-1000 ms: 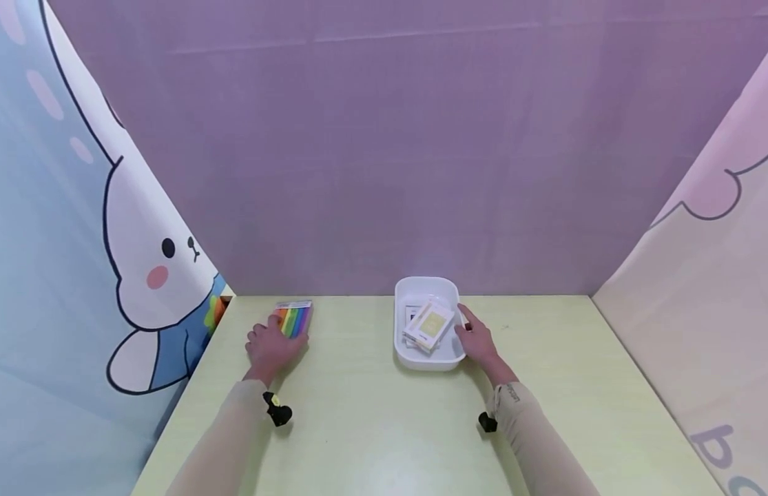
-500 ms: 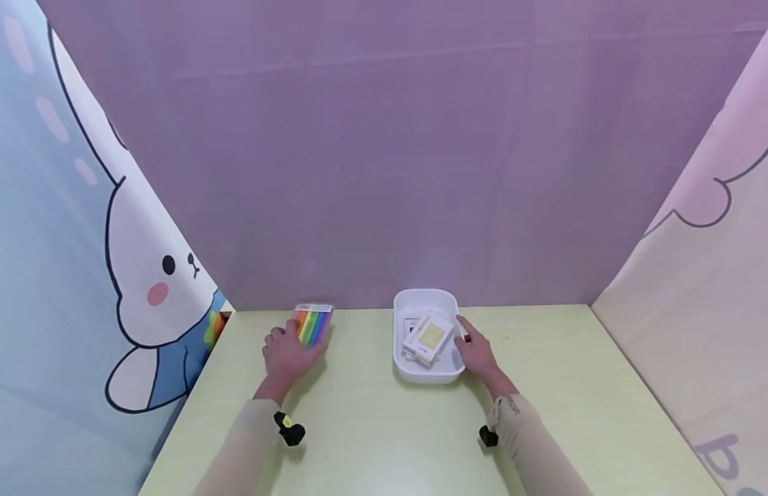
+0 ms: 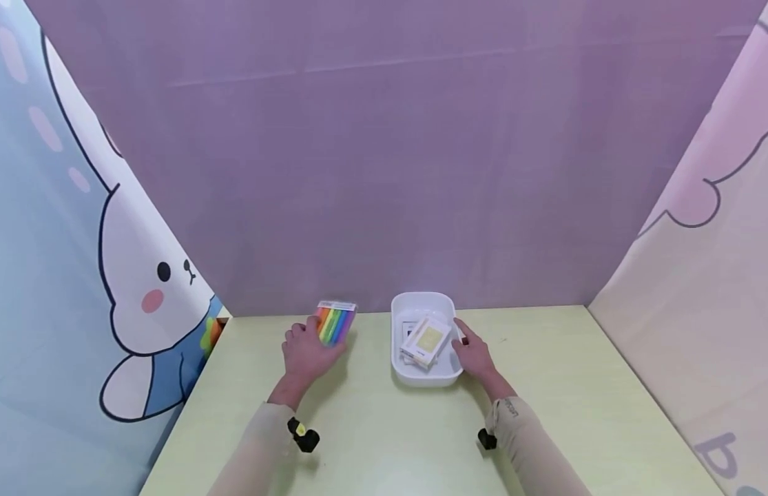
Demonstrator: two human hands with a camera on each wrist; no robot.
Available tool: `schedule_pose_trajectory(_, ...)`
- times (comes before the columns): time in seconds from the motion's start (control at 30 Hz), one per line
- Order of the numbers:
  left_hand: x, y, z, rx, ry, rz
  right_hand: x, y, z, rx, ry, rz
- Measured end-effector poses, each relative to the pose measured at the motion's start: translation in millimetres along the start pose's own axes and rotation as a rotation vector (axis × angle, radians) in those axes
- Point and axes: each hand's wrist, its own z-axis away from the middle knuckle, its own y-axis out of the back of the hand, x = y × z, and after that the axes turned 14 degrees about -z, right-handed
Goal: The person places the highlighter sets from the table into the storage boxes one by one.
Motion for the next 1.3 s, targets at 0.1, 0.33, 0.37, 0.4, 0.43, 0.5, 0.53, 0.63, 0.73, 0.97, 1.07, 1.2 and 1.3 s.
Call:
schedule_pose_trajectory(0.1,12.3,1.5,0.3,-0.003,-0.004,0.016,0,-1,0,0.002,0.007,-0.006)
schedule_pose_trajectory(0.33,38.6,-3.2,0.4,-0.016,-0.011,0.012,2,-1,1,-0.006,-0.002,-0.013)
schedule_pose_trajectory(0.37,42.1,-3.6,1.3,-0.017,-0.013,0.013,2,-2,2,-0.009,0.000,-0.013)
schedule_pose_trajectory(0.4,45.7,-3.6,2.0,-0.014,-0.017,0.015,2,-3,3,-0.010,-0.004,-0.011)
schedule_pose_trajectory(0.43,49.4,-2.9,2.6,-0.011,-0.019,0.018,1,-3,3,-0.012,-0.006,-0.009)
schedule_pose_trajectory(0.5,57.4,-0.9,3.1,-0.001,-0.025,0.028,1,-4,4,-0.011,-0.006,-0.009)
schedule_pose_trajectory(0.53,61.9,0.3,3.2,-0.002,-0.027,0.029,0,-4,4,-0.009,-0.005,-0.007)
schedule_pose_trajectory(0.63,75.3,2.1,2.3,-0.006,-0.038,0.041,-2,-2,4,-0.003,-0.008,-0.016)
schedule_pose_trajectory(0.73,86.7,1.6,1.3,-0.023,-0.049,0.041,-4,-1,4,-0.001,-0.010,-0.022)
schedule_pose_trajectory(0.97,103.0,3.8,2.5,-0.040,-0.052,0.055,-7,-4,3,-0.015,0.004,-0.010)
schedule_pose_trajectory(1.07,109.8,0.9,3.1,-0.046,-0.059,0.038,-7,-6,4,-0.027,0.000,-0.014)
schedule_pose_trajectory(1.2,120.2,-4.9,1.7,-0.061,-0.102,0.010,-7,-4,5,-0.012,-0.013,-0.020)
schedule_pose_trajectory(1.3,125.7,-6.7,-0.2,-0.062,-0.117,0.006,-6,-4,3,-0.001,0.000,-0.018)
